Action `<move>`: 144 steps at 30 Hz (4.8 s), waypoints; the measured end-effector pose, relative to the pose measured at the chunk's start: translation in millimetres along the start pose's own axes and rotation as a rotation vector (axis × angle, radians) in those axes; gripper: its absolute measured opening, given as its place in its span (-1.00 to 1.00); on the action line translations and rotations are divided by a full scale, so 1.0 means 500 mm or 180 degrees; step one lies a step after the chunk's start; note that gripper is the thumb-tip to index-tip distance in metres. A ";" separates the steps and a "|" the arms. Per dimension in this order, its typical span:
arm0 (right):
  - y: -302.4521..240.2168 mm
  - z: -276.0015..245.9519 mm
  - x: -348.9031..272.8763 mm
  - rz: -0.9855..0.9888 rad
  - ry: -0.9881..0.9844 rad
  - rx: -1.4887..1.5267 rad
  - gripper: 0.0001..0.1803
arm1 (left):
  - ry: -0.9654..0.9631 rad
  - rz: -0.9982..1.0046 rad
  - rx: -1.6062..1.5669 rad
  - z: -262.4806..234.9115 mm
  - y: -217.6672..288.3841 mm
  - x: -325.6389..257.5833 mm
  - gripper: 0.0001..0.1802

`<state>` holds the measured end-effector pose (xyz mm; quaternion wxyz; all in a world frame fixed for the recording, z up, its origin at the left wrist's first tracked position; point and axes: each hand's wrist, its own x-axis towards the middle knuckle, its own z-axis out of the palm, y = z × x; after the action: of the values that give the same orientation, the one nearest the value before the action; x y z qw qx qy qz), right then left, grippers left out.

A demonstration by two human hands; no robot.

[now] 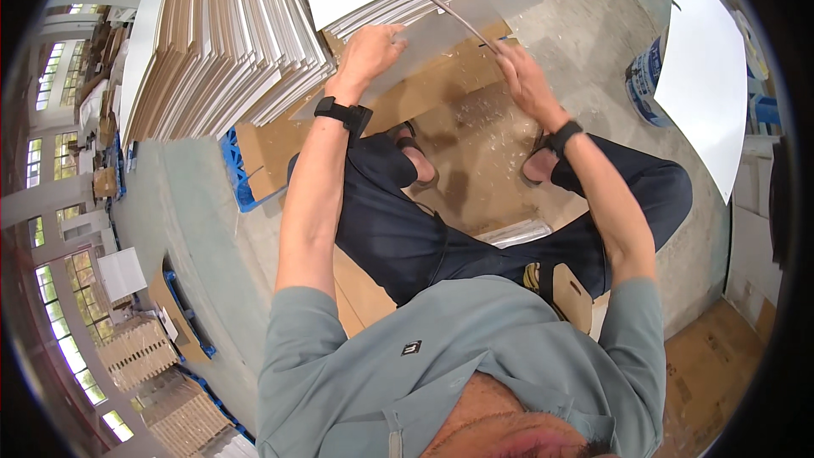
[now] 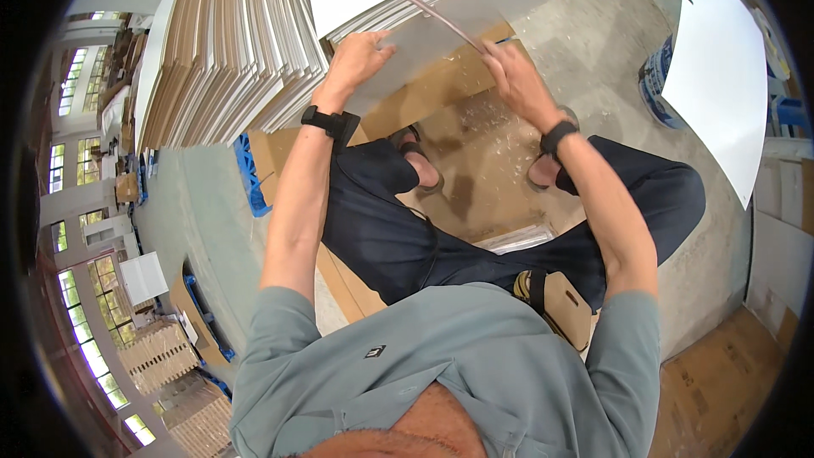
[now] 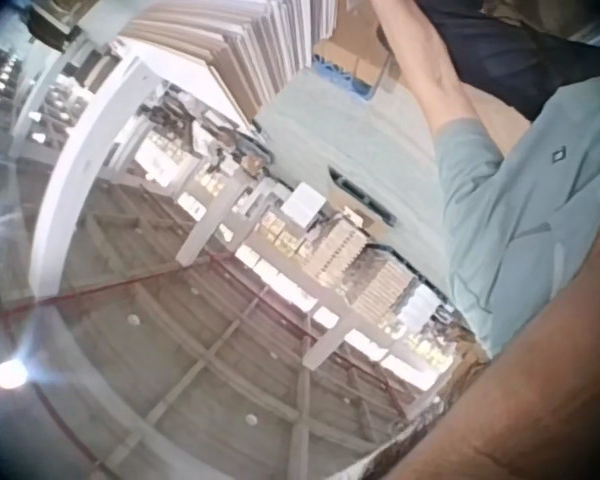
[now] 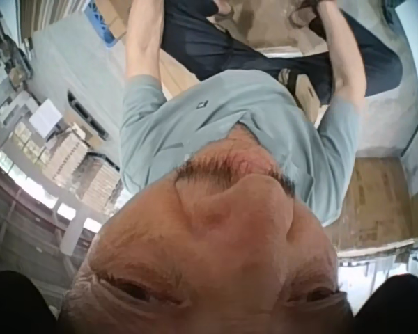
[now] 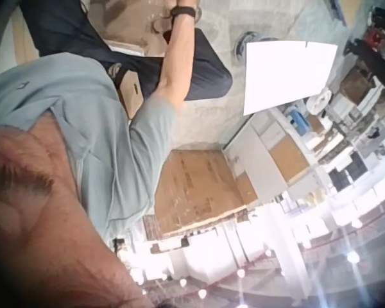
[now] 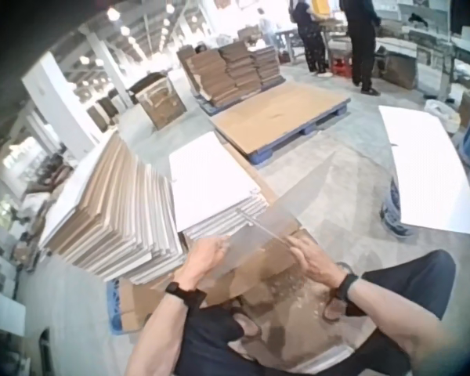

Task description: Sanding the edges of white furniture panels using a manual sanding block.

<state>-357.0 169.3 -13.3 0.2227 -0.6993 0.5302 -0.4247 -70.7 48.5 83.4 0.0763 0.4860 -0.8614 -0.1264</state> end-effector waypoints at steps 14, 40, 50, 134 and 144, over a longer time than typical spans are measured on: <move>-0.119 -0.246 0.035 0.1461 0.0430 0.1727 -0.36 | 0.0734 0.0007 0.0217 -0.011 0.020 0.049 -0.61; -0.063 -0.333 0.005 0.1845 0.1235 0.3066 -0.40 | 0.0796 0.0276 -0.0802 0.052 0.042 0.222 -0.69; -0.066 -0.346 -0.014 0.1572 0.1373 0.3424 -0.33 | 0.1107 -0.0119 -0.0076 0.063 0.046 0.201 -0.57; -0.121 -0.143 0.152 0.2116 -0.1170 0.1760 -0.33 | -0.0014 -0.0532 0.0402 -0.024 0.000 0.075 -0.59; -0.170 -0.112 0.169 0.1418 -0.0708 0.2553 -0.35 | 0.0117 -0.0568 0.0300 -0.011 -0.014 0.072 -0.57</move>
<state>-350.0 127.4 111.9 0.6164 -0.4686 0.4343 -0.4603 -82.4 13.4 87.1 0.0575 0.5661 -0.8181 -0.0832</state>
